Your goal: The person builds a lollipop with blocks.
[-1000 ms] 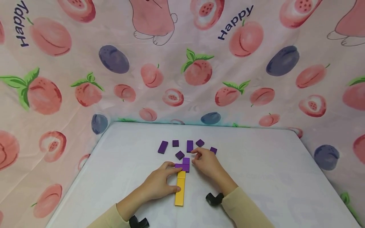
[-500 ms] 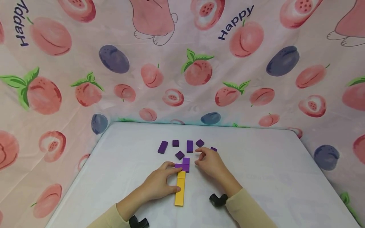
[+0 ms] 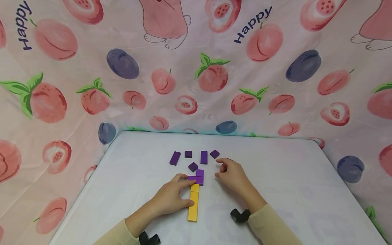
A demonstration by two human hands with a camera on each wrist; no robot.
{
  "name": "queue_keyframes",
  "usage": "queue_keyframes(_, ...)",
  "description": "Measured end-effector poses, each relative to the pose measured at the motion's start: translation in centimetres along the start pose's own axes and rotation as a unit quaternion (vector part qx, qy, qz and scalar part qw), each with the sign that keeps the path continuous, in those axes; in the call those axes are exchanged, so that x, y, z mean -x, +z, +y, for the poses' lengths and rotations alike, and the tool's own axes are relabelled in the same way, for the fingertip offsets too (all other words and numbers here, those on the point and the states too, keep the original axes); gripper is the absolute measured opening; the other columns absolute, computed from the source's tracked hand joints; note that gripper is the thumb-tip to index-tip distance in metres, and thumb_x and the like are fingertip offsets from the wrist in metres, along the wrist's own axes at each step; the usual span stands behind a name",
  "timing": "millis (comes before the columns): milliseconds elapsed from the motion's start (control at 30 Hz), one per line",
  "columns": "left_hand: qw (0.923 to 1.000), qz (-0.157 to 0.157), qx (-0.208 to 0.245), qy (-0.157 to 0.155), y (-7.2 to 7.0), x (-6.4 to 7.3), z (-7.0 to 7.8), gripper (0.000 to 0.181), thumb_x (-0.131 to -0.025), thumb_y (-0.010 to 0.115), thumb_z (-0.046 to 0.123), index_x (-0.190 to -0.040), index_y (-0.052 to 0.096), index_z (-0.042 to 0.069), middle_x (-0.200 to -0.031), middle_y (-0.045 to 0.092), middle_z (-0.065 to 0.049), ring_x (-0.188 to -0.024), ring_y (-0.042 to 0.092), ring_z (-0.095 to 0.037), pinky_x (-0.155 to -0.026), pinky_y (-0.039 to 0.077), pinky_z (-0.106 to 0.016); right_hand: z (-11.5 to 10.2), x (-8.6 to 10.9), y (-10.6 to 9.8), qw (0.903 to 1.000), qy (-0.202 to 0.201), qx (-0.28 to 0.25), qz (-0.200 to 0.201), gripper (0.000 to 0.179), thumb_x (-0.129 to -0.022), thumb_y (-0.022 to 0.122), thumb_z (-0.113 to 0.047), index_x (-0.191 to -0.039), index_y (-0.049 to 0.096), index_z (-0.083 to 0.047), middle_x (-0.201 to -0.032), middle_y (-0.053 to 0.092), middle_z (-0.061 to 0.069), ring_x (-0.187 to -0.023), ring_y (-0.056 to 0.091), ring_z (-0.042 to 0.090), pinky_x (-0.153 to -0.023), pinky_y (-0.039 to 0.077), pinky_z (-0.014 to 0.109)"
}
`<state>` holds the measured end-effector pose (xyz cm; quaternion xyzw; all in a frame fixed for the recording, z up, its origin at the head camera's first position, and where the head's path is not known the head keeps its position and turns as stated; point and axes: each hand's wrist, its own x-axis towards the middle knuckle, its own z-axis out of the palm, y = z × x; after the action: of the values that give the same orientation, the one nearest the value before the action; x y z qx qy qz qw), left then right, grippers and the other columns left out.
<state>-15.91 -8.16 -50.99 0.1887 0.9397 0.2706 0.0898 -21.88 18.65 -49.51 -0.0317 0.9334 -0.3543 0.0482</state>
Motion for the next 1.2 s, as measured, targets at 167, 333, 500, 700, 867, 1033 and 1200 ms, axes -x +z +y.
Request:
queue_keyframes(167, 1.0000, 0.002, -0.001, 0.005, 0.0, 0.0, 0.0, 0.072, -0.085, 0.088, 0.048, -0.151, 0.064, 0.031, -0.156, 0.055, -0.005, -0.128, 0.067, -0.033, -0.105, 0.055, -0.054, 0.5, 0.1, -0.4, 1.0000, -0.002, -0.002, 0.003, 0.056, -0.090, 0.084, -0.012, -0.142, 0.066, -0.009, -0.094, 0.063, 0.003, -0.087, 0.057, 0.020, -0.078, 0.049, 0.032)
queue_keyframes(333, 1.0000, 0.002, 0.001, 0.004, 0.0, 0.0, -0.1, 0.071, -0.085, 0.088, 0.047, -0.150, 0.064, 0.031, -0.157, 0.055, -0.006, -0.128, 0.067, -0.034, -0.106, 0.055, -0.055, 1.0, 0.3, -0.7, 0.9999, 0.012, -0.012, -0.002, 0.058, -0.090, 0.085, -0.013, -0.144, 0.065, -0.009, -0.099, 0.062, 0.005, -0.085, 0.057, 0.020, -0.069, 0.048, 0.028)
queue_keyframes(500, 1.0000, 0.002, 0.004, 0.001, 0.0, 0.1, -0.1, 0.072, -0.085, 0.088, 0.047, -0.151, 0.064, 0.032, -0.157, 0.054, -0.006, -0.128, 0.067, -0.035, -0.106, 0.055, -0.055, 1.4, 0.4, -1.1, 0.9998, 0.016, -0.014, -0.003, 0.062, -0.089, 0.084, -0.014, -0.146, 0.063, -0.008, -0.102, 0.063, 0.007, -0.085, 0.056, 0.021, -0.068, 0.046, 0.030)
queue_keyframes(700, 1.0000, -0.002, 0.006, -0.001, 0.2, 0.0, -0.3, 0.072, -0.085, 0.087, 0.049, -0.151, 0.063, 0.033, -0.159, 0.053, -0.005, -0.131, 0.066, -0.034, -0.107, 0.054, -0.055, 2.1, 0.5, -1.4, 0.9994, 0.030, -0.013, 0.009, 0.070, -0.088, 0.085, -0.016, -0.152, 0.056, -0.007, -0.107, 0.063, 0.010, -0.087, 0.056, 0.022, -0.073, 0.045, 0.033)
queue_keyframes(867, 1.0000, -0.003, 0.003, 0.000, 0.3, -0.1, -0.3, 0.072, -0.085, 0.087, 0.049, -0.151, 0.063, 0.033, -0.159, 0.053, -0.005, -0.130, 0.066, -0.034, -0.107, 0.055, -0.055, 3.0, 0.3, -1.4, 0.9992, 0.036, -0.011, 0.016, 0.073, -0.088, 0.085, -0.018, -0.153, 0.054, -0.008, -0.110, 0.064, 0.012, -0.082, 0.054, 0.021, -0.070, 0.043, 0.034)
queue_keyframes(1033, 1.0000, -0.004, 0.001, 0.000, 0.2, -0.1, -0.3, 0.071, -0.086, 0.087, 0.049, -0.151, 0.063, 0.033, -0.159, 0.052, -0.005, -0.129, 0.067, -0.034, -0.107, 0.055, -0.054, 3.3, 0.1, -1.6, 0.9989, 0.042, -0.006, 0.017, 0.074, -0.088, 0.086, -0.020, -0.154, 0.053, -0.008, -0.111, 0.065, 0.013, -0.084, 0.054, 0.022, -0.072, 0.043, 0.034)
queue_keyframes(1200, 1.0000, -0.003, 0.001, 0.000, 0.1, 0.0, -0.2, 0.071, -0.086, 0.087, 0.049, -0.151, 0.064, 0.032, -0.159, 0.053, -0.005, -0.129, 0.067, -0.034, -0.106, 0.055, -0.054, 3.6, -0.2, -1.8, 0.9989, 0.045, 0.002, 0.015, 0.075, -0.088, 0.086, -0.021, -0.154, 0.053, -0.007, -0.111, 0.065, 0.013, -0.090, 0.057, 0.023, -0.076, 0.046, 0.034)
